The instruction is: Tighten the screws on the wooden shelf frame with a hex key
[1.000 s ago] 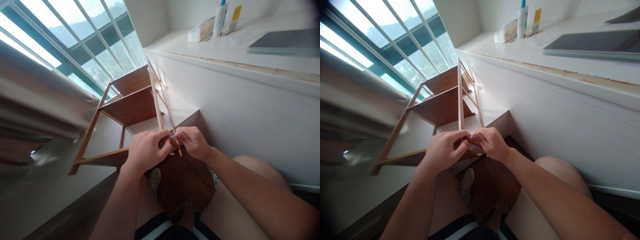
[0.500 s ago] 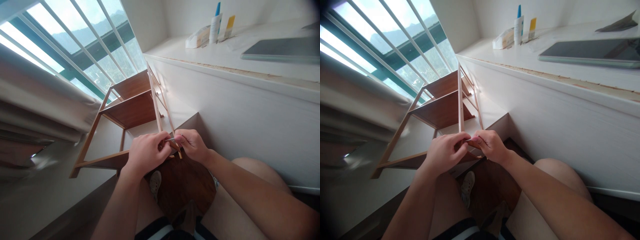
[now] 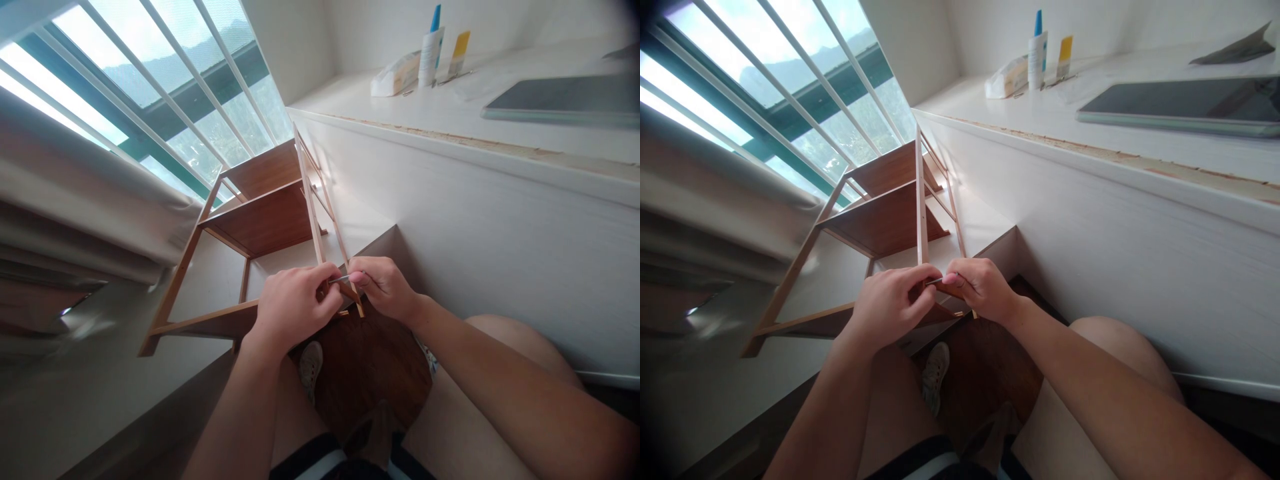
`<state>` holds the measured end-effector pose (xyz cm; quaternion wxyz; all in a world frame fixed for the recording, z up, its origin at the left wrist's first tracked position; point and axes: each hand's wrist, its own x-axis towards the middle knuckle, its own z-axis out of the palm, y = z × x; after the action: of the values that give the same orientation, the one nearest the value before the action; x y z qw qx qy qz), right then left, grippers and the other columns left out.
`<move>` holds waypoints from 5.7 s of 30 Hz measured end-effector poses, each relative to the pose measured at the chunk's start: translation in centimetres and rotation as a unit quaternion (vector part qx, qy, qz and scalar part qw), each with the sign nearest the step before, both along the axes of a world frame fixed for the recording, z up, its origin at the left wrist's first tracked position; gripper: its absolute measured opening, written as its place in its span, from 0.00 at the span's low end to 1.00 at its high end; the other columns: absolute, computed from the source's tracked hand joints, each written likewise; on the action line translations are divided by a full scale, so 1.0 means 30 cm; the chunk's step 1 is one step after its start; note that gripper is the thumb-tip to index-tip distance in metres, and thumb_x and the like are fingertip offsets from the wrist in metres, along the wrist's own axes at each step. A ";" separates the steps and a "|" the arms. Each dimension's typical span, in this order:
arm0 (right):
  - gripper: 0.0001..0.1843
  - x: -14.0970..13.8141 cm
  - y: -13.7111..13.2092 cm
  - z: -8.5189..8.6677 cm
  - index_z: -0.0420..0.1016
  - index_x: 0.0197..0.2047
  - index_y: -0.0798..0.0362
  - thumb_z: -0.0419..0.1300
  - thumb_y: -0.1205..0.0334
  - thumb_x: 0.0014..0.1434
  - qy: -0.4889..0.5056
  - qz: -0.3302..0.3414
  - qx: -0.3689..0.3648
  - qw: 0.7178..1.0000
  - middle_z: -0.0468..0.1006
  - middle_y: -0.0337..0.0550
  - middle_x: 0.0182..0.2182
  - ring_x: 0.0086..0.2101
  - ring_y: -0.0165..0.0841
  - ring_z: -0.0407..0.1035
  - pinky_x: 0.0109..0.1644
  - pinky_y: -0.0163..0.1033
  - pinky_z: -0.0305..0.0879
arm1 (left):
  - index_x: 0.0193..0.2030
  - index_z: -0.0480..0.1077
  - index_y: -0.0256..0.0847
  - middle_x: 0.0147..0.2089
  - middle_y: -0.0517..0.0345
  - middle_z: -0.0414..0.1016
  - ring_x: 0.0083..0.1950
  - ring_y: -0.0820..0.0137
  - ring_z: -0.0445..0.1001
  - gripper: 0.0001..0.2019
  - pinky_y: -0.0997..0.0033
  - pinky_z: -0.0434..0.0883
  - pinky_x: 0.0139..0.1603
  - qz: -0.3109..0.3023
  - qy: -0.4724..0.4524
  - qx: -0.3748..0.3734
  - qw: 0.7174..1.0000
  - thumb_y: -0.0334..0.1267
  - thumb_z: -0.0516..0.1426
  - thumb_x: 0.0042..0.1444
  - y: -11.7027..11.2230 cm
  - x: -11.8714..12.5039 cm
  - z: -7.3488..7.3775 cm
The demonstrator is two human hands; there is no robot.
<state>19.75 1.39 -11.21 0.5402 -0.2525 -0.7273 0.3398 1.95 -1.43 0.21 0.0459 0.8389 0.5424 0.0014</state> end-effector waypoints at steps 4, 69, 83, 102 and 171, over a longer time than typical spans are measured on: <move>0.20 -0.004 -0.012 0.008 0.63 0.27 0.52 0.52 0.56 0.71 -0.002 -0.005 -0.009 1.000 0.64 0.36 0.23 0.26 0.28 0.57 0.33 0.36 0.53 | 0.42 0.73 0.54 0.34 0.64 0.79 0.37 0.63 0.76 0.09 0.65 0.53 0.33 -0.002 0.001 0.004 1.000 0.43 0.50 0.63 -0.001 -0.001 -0.005; 0.17 0.013 0.004 0.009 0.68 0.31 0.52 0.51 0.55 0.71 -0.054 -0.024 0.068 0.996 0.70 0.41 0.27 0.30 0.32 0.63 0.39 0.39 0.58 | 0.39 0.74 0.51 0.33 0.61 0.80 0.35 0.64 0.76 0.12 0.65 0.52 0.31 0.012 0.015 0.000 1.000 0.46 0.50 0.63 0.000 0.014 0.005; 0.27 -0.016 -0.036 0.034 0.55 0.23 0.52 0.48 0.50 0.72 -0.009 -0.010 -0.085 0.996 0.55 0.33 0.20 0.23 0.26 0.51 0.29 0.36 0.48 | 0.37 0.71 0.51 0.31 0.63 0.77 0.34 0.65 0.74 0.10 0.65 0.50 0.30 -0.001 0.017 0.015 1.000 0.45 0.50 0.63 -0.002 0.007 -0.004; 0.29 0.020 -0.054 0.098 0.56 0.21 0.52 0.47 0.46 0.72 -0.025 -0.046 -0.135 0.989 0.56 0.34 0.18 0.22 0.26 0.50 0.28 0.37 0.48 | 0.34 0.69 0.48 0.30 0.62 0.77 0.33 0.65 0.74 0.12 0.65 0.50 0.30 0.000 0.030 0.013 0.999 0.46 0.49 0.63 0.004 0.016 0.004; 0.18 0.022 -0.005 0.034 0.63 0.29 0.53 0.52 0.57 0.71 -0.051 -0.014 0.001 0.999 0.64 0.36 0.24 0.27 0.28 0.58 0.34 0.36 0.53 | 0.37 0.70 0.52 0.30 0.65 0.76 0.33 0.66 0.74 0.08 0.66 0.50 0.30 -0.002 0.010 0.020 1.000 0.44 0.50 0.62 -0.002 0.008 -0.002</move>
<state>20.42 1.24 -10.19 0.5072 -0.2788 -0.7509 0.3181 2.20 -1.48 0.14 0.0241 0.8405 0.5413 0.0036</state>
